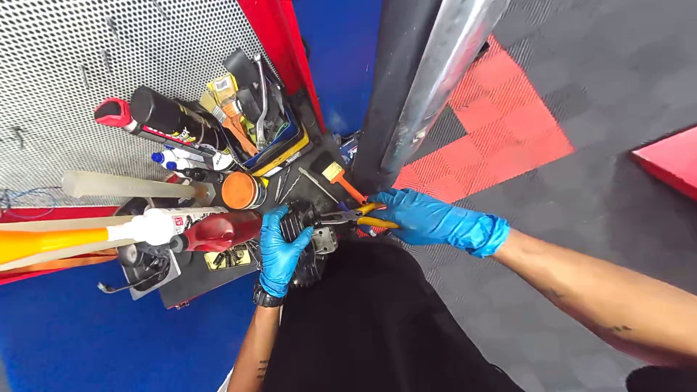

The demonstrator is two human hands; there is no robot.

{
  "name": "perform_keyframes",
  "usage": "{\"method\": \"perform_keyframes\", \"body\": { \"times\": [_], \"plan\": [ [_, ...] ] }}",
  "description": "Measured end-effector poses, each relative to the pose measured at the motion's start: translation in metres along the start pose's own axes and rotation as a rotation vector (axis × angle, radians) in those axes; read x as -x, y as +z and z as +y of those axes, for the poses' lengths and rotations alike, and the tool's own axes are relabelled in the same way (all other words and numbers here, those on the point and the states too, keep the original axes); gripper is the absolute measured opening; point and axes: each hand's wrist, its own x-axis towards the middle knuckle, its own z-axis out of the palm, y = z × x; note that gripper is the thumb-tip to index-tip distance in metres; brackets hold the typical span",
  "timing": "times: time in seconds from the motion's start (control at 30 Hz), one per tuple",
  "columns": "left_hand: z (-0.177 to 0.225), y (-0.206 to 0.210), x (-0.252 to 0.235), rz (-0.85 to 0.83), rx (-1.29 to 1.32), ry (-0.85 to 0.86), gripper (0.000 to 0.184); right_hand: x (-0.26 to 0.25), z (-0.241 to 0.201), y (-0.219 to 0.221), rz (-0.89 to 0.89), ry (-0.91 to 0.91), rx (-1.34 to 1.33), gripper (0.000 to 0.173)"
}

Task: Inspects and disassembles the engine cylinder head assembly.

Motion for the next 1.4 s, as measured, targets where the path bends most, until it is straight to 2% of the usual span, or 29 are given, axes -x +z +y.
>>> {"method": "perform_keyframes", "body": {
  "times": [0.53, 0.77, 1.03, 1.23, 1.4],
  "plan": [
    [0.007, 0.005, -0.009, -0.052, -0.090, -0.003, 0.066, 0.000, 0.004, -0.004, -0.075, 0.025, -0.070, 0.041],
    [0.008, 0.006, -0.010, -0.056, -0.096, -0.021, 0.066, 0.000, -0.004, -0.009, 0.000, -0.016, 0.070, 0.040],
    [0.006, 0.007, -0.010, -0.055, -0.078, -0.002, 0.065, -0.008, -0.003, -0.012, -0.133, -0.024, 0.035, 0.027],
    [0.008, 0.007, -0.011, -0.060, -0.112, -0.004, 0.067, -0.015, 0.005, -0.014, -0.155, -0.036, 0.023, 0.028],
    [0.008, 0.007, -0.011, -0.059, -0.145, 0.009, 0.066, -0.022, 0.009, -0.018, -0.257, 0.001, -0.036, 0.026]
  ]
}}
